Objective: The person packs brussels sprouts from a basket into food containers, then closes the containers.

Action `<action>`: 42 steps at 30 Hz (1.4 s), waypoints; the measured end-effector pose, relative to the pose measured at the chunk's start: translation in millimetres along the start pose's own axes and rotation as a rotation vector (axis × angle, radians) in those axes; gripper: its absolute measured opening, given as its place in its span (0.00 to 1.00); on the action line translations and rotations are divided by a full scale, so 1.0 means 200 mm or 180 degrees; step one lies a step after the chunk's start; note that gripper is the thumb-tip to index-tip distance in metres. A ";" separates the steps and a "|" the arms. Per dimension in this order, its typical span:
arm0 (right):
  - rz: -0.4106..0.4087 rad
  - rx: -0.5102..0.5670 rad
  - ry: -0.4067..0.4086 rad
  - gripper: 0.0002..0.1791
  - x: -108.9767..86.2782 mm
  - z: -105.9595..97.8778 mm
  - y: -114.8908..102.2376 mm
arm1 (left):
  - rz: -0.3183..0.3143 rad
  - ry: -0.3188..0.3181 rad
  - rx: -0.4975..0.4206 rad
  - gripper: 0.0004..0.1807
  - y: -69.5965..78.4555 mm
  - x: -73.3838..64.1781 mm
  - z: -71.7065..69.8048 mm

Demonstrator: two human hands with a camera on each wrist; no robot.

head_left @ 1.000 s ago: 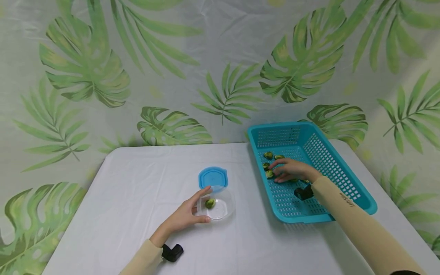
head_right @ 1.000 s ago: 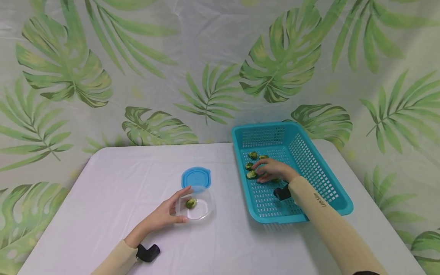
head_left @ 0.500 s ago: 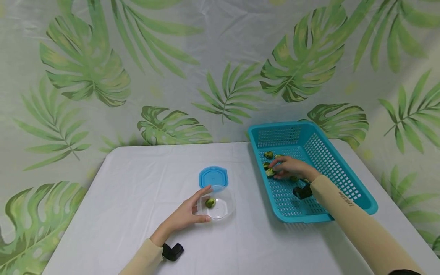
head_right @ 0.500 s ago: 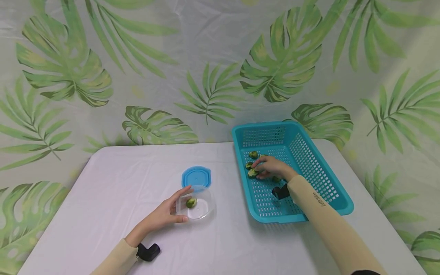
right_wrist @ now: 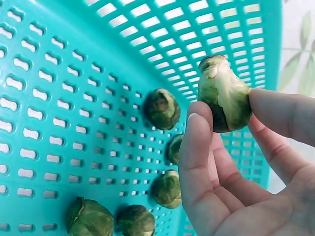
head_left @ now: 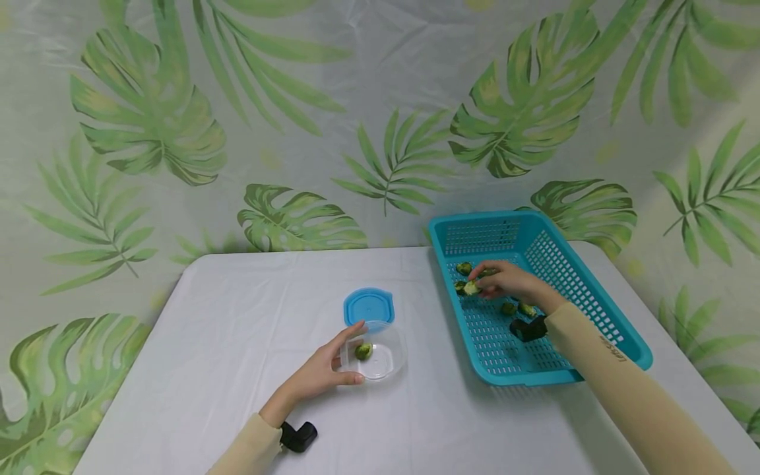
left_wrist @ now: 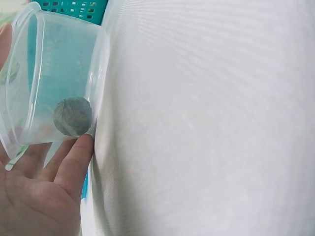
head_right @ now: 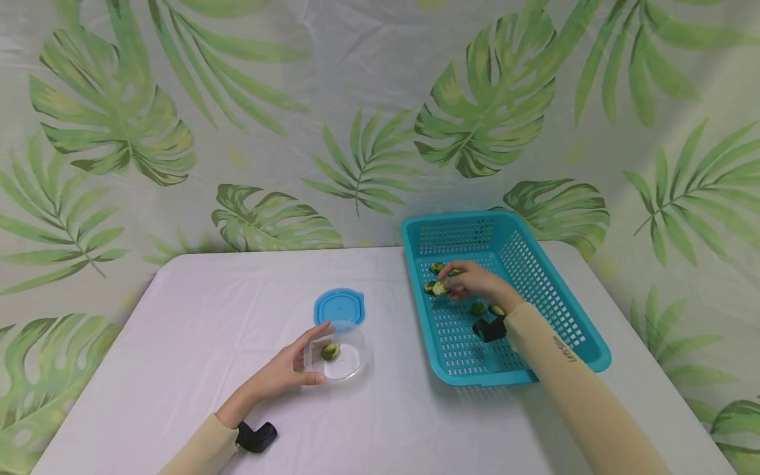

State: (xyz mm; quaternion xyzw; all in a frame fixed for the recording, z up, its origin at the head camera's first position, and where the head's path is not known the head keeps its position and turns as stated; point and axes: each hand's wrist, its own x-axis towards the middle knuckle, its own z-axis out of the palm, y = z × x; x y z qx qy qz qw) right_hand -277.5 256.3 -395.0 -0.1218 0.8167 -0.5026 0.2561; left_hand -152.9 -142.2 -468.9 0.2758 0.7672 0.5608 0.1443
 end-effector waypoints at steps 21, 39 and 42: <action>-0.0318 0.0207 -0.0052 0.18 -0.09 0.02 -0.10 | -0.0023 0.0045 0.0062 0.48 0.07 0.00 0.01; -0.0688 0.0244 -0.0310 0.15 -0.14 0.20 -0.29 | -0.0045 0.0097 0.0131 0.49 -0.07 0.02 0.01; -0.0684 0.0215 -0.0344 0.15 -0.13 0.23 -0.31 | -0.0050 0.0091 0.0127 0.49 -0.07 0.02 0.01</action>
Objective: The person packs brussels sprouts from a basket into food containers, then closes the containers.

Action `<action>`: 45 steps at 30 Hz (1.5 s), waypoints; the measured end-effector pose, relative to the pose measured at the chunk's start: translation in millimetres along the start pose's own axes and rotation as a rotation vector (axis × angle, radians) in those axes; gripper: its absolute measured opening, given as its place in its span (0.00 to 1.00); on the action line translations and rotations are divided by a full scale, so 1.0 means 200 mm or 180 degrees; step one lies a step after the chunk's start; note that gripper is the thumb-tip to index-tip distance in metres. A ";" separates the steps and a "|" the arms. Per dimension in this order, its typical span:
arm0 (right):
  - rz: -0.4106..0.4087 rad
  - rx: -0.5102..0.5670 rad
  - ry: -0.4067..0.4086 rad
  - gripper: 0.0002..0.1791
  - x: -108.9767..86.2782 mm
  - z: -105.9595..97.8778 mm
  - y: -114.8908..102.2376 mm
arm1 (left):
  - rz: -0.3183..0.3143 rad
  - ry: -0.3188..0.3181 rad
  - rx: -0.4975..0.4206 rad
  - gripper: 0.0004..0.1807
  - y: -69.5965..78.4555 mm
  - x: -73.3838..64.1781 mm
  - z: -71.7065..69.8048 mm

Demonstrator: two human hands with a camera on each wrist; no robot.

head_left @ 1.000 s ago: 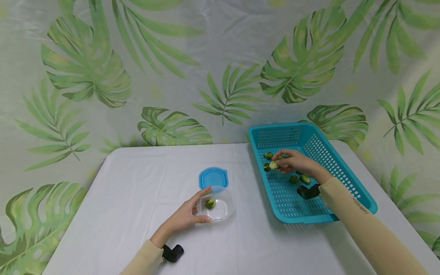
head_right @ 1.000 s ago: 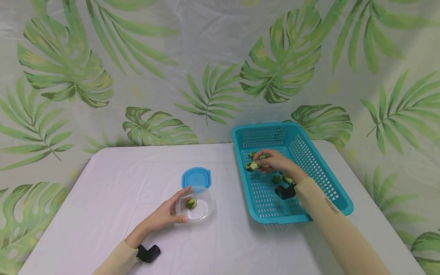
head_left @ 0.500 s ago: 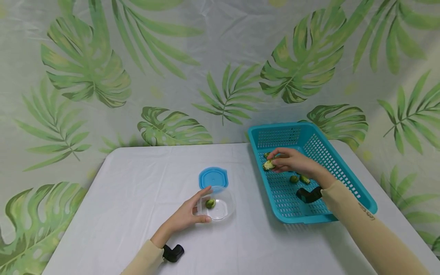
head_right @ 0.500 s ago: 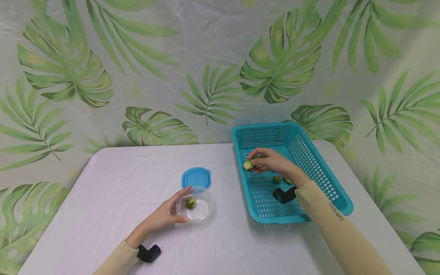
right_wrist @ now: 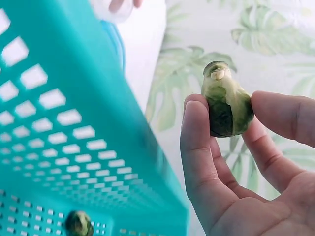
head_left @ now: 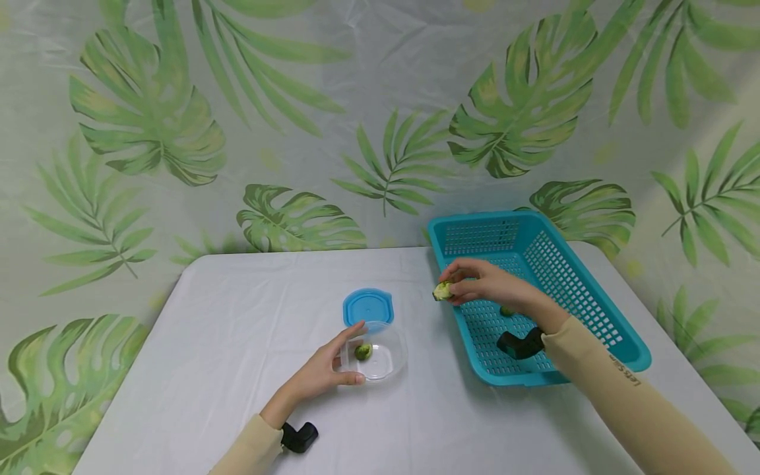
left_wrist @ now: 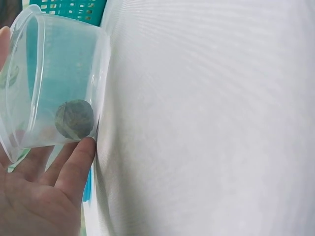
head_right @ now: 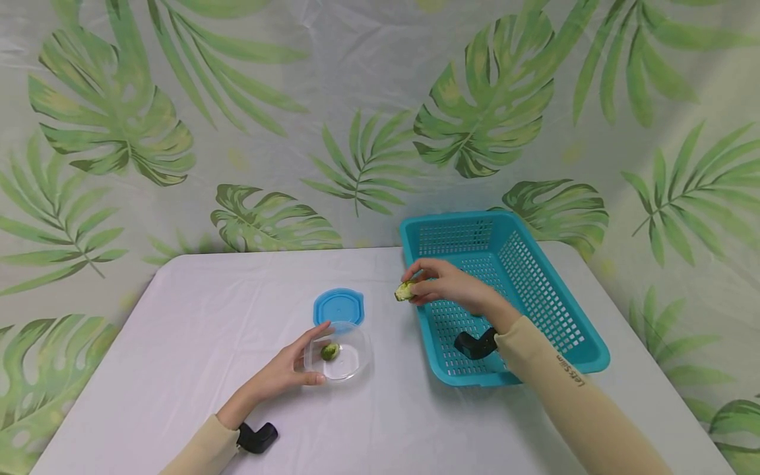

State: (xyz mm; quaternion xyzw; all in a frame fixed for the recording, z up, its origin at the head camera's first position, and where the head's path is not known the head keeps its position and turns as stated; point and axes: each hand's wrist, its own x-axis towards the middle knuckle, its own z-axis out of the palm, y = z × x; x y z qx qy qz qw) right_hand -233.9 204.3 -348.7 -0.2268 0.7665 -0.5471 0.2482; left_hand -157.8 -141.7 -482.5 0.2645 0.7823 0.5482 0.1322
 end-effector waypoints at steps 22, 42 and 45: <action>0.0038 -0.0213 -0.0318 0.12 0.13 0.22 -0.07 | -0.0076 -0.0037 -0.0010 0.50 0.04 0.00 0.00; 0.0188 -0.0455 -0.0468 0.07 0.25 0.43 -0.02 | 0.0010 -0.0038 -0.0098 0.49 0.02 0.00 0.00; 0.0236 -0.0472 -0.0482 0.07 0.27 0.46 0.00 | 0.0023 -0.0036 -0.0080 0.48 0.01 0.00 0.00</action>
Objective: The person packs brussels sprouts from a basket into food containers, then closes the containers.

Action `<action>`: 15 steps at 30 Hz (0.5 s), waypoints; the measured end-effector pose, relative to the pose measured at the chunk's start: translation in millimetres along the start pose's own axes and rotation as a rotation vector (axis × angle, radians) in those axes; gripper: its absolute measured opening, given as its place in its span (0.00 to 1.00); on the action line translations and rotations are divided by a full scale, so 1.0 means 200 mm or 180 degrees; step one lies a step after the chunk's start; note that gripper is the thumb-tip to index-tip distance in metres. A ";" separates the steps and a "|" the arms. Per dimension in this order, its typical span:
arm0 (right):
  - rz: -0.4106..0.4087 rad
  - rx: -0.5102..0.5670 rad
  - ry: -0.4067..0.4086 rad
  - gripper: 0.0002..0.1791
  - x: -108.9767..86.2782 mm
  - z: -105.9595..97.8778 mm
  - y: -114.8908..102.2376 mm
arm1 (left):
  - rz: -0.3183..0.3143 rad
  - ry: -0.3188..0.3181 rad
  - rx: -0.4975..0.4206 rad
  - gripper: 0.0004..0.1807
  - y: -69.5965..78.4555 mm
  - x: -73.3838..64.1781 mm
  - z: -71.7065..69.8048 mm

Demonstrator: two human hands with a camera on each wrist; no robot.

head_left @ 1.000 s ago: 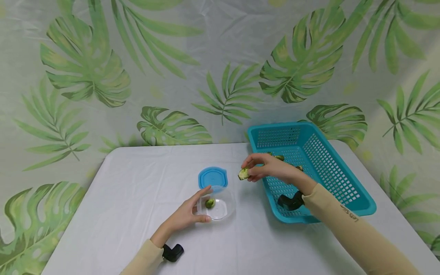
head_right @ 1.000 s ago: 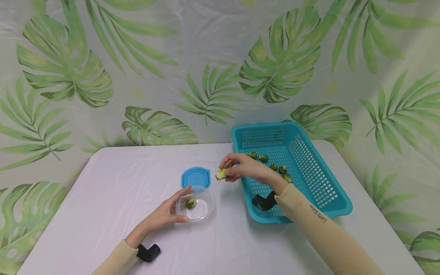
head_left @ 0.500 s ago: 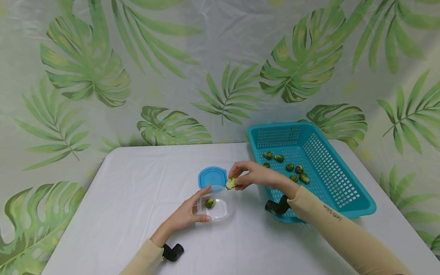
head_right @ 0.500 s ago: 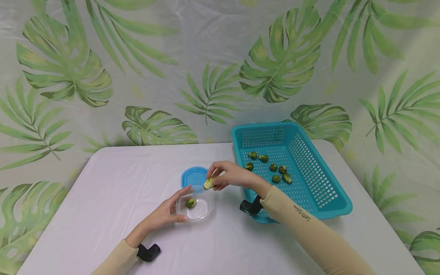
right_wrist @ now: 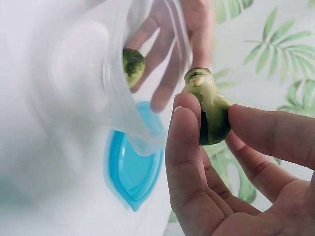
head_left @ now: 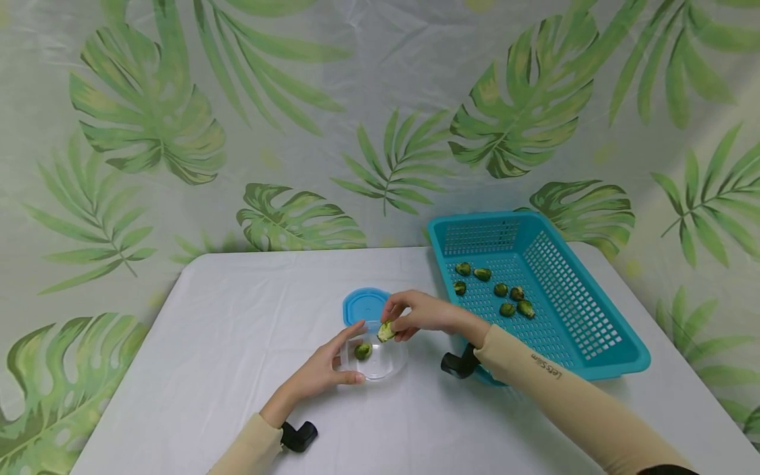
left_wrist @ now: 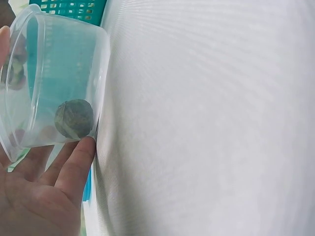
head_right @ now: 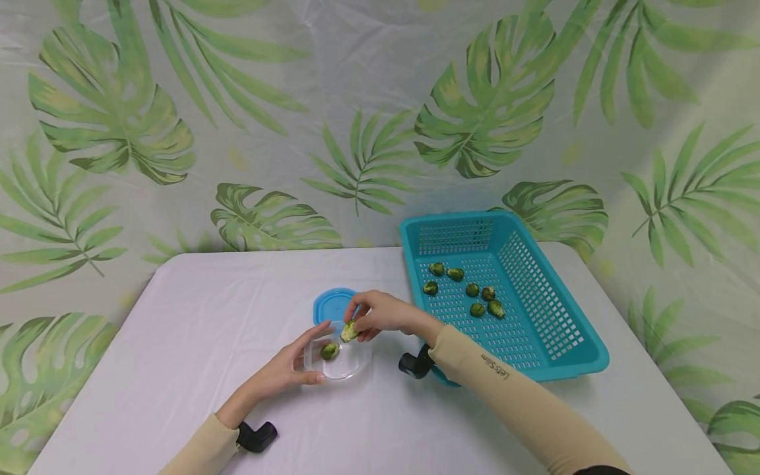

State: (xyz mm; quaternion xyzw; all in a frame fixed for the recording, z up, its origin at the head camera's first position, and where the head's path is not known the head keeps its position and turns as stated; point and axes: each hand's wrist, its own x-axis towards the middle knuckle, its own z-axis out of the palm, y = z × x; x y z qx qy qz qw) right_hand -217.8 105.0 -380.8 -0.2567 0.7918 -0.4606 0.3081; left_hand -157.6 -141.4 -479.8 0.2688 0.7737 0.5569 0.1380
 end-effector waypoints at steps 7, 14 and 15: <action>0.0096 -0.0085 0.0049 0.06 0.04 0.05 0.02 | -0.0055 0.0008 0.0076 0.48 -0.01 0.00 0.00; 0.0070 -0.0178 0.0146 0.06 0.06 0.08 0.02 | -0.0043 -0.0006 0.0055 0.48 -0.01 0.00 0.00; 0.0059 -0.0187 0.0152 0.06 0.06 0.09 0.02 | -0.0046 -0.0009 0.0053 0.48 -0.01 -0.01 0.00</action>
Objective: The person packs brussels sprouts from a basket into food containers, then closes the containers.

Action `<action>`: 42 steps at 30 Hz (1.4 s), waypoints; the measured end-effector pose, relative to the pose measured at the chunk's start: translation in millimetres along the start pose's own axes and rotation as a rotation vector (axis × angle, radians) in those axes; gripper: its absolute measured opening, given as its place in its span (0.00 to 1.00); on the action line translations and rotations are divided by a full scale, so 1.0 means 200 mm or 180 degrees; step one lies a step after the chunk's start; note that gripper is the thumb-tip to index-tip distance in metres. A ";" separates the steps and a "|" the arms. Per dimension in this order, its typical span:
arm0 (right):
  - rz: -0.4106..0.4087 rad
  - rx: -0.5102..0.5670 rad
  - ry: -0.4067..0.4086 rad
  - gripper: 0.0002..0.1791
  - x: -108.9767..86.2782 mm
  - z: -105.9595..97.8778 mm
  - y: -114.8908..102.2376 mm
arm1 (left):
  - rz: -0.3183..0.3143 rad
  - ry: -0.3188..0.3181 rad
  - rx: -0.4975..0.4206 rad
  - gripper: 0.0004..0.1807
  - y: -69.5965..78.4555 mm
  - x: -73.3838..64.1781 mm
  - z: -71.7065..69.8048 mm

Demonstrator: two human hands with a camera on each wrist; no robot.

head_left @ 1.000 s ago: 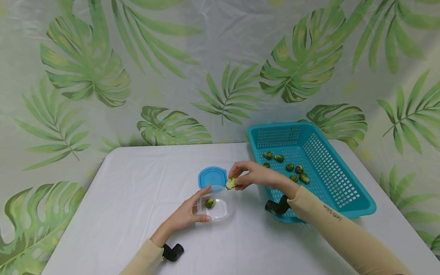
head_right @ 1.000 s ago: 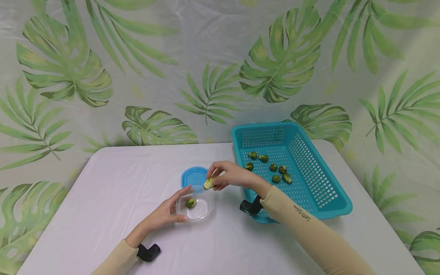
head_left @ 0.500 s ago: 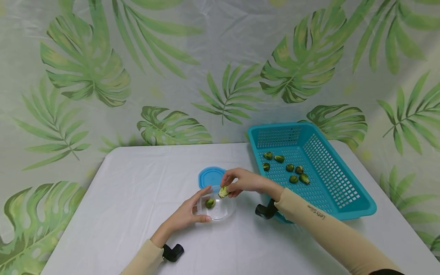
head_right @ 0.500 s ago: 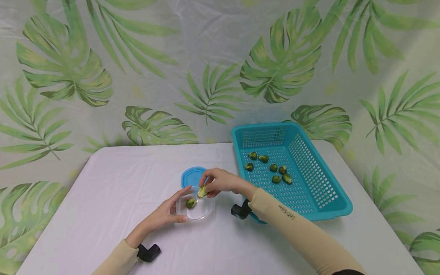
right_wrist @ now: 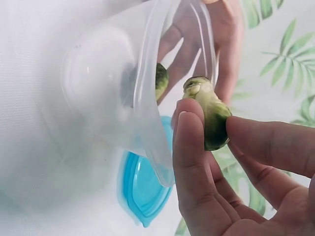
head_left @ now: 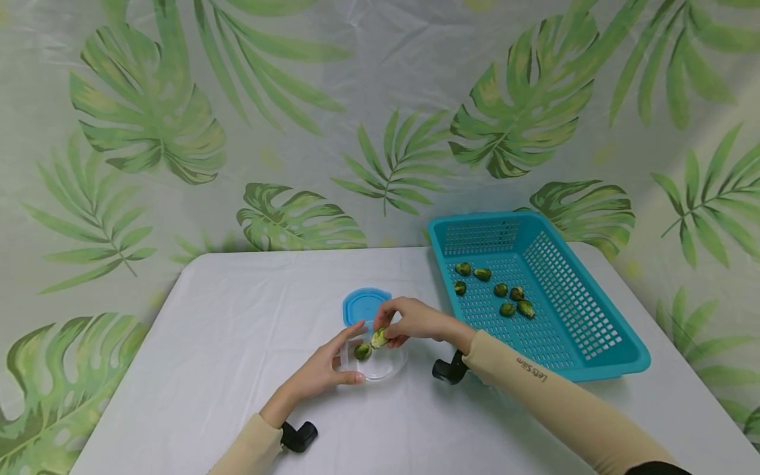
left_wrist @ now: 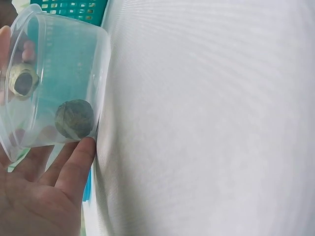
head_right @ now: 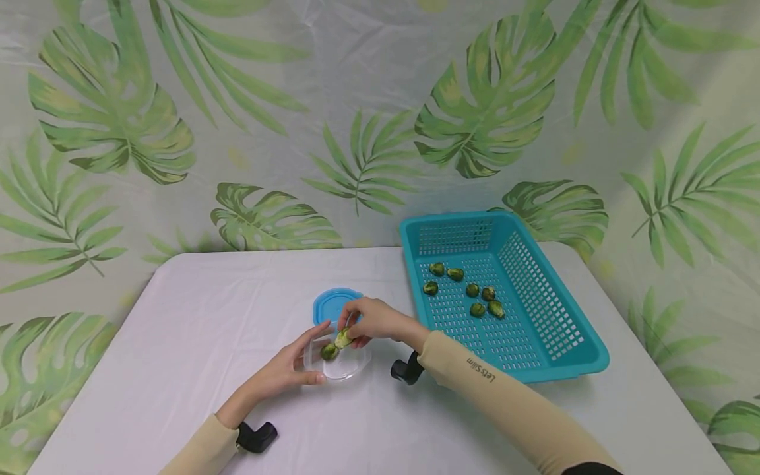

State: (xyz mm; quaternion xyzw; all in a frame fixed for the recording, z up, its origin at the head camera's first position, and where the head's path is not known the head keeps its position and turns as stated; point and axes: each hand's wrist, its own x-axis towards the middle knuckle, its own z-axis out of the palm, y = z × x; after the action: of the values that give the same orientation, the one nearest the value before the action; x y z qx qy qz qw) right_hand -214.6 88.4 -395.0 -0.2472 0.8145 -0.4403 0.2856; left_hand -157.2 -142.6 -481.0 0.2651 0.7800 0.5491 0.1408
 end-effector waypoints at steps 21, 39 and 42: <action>0.0015 -0.0096 0.0236 0.06 -0.04 0.01 -0.04 | -0.0010 0.0022 0.0053 0.48 0.04 0.00 0.01; -0.0133 0.0231 0.0251 0.08 -0.15 -0.18 -0.04 | 0.0004 0.0024 -0.0042 0.49 0.00 0.01 0.01; -0.0147 0.0251 0.0292 0.09 -0.18 -0.22 -0.03 | 0.0000 0.0026 -0.0060 0.49 0.00 0.00 0.01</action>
State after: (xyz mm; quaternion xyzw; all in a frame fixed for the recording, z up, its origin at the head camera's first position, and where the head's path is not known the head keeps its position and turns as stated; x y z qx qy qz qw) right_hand -217.3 133.5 -361.0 -0.2342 0.8028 -0.4894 0.2473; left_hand -156.8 -140.8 -481.0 0.2615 0.7753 0.5575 0.1401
